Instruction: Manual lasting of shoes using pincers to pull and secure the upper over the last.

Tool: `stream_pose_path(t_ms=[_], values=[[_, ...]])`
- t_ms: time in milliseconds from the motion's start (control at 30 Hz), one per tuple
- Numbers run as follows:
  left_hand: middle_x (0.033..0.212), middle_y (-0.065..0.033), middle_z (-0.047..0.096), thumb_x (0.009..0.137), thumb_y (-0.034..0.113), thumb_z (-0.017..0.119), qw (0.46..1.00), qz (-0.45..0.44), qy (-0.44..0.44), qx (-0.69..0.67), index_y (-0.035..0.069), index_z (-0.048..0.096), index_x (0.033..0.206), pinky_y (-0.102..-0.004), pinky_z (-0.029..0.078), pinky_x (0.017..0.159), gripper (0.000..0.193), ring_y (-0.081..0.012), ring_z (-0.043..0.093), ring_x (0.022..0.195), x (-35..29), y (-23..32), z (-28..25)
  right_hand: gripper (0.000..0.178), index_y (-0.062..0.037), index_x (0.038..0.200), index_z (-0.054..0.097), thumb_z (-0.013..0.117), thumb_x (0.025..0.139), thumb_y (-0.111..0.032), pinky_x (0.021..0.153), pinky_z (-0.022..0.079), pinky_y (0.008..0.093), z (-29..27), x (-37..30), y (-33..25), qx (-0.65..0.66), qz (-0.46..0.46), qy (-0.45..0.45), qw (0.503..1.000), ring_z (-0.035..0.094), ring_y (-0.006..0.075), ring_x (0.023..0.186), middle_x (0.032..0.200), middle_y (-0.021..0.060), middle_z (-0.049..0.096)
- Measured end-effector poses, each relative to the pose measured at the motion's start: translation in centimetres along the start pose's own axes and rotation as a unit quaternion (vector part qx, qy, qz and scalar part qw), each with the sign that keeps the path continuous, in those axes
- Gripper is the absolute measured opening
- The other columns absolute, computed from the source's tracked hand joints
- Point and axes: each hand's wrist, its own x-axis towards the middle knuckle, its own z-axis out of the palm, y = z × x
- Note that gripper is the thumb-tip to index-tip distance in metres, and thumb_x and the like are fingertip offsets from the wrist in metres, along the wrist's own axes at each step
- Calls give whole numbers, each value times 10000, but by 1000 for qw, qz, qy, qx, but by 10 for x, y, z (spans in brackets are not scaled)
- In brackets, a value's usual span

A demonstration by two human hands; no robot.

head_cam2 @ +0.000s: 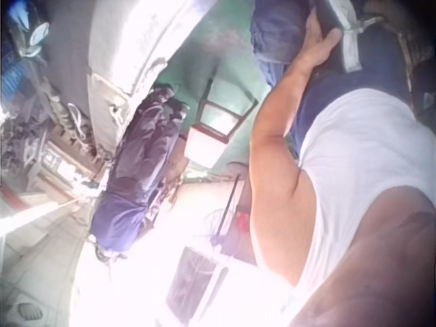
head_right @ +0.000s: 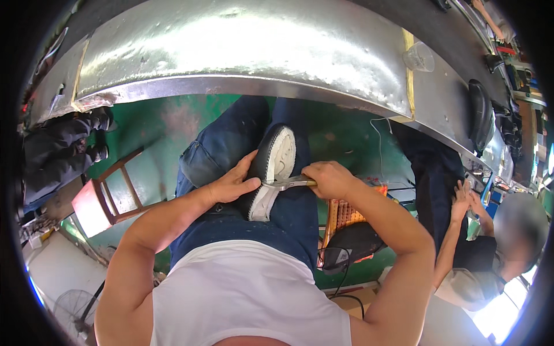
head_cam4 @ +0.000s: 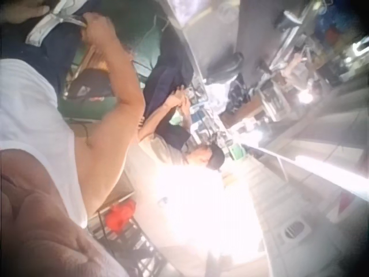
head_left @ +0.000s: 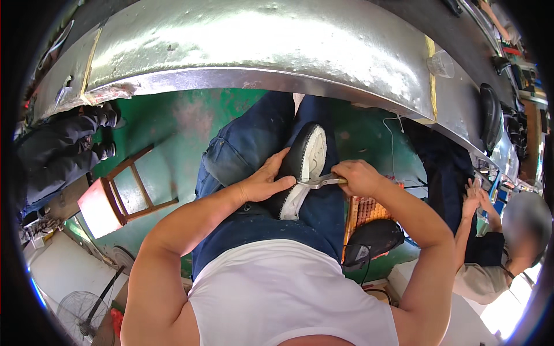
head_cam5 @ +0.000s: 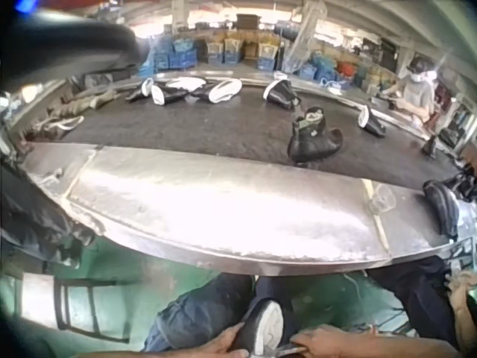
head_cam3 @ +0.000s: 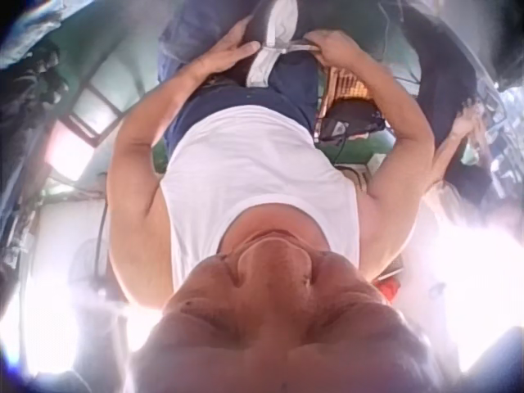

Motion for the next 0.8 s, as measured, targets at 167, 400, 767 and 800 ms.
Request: stream_pose_path(t_ms=[167,400,767,800], values=[[1479,-256,374,828,395,754,997,-44,-13,68,77,213,1559,-440,271,1162,964,-386,334,1395,10,23,-1,298,-42,994,615,729,730,-121,831,504,446,22,-14,10,-27,-28,93,995,660,320,862,868,113,662],[1384,-234,468,763,437,779,981,-76,-11,181,118,264,1550,-459,287,1132,994,-406,408,1320,21,42,11,507,-3,1319,527,684,854,-130,1002,458,439,35,-75,-37,93,133,86,983,591,384,1142,1216,217,613],[1458,-234,428,891,228,644,939,-16,159,305,80,191,1575,-453,267,1148,833,-394,367,1358,0,28,55,606,50,1394,430,658,845,-68,1045,439,431,31,-67,-49,-137,132,174,966,515,398,1236,1276,256,539],[1458,-234,428,891,228,644,938,-15,162,306,80,191,1575,-453,267,1148,833,-394,367,1358,0,23,54,586,53,1386,440,654,858,-87,1045,441,426,28,-64,-49,-137,119,176,968,535,386,1212,1238,257,554]])
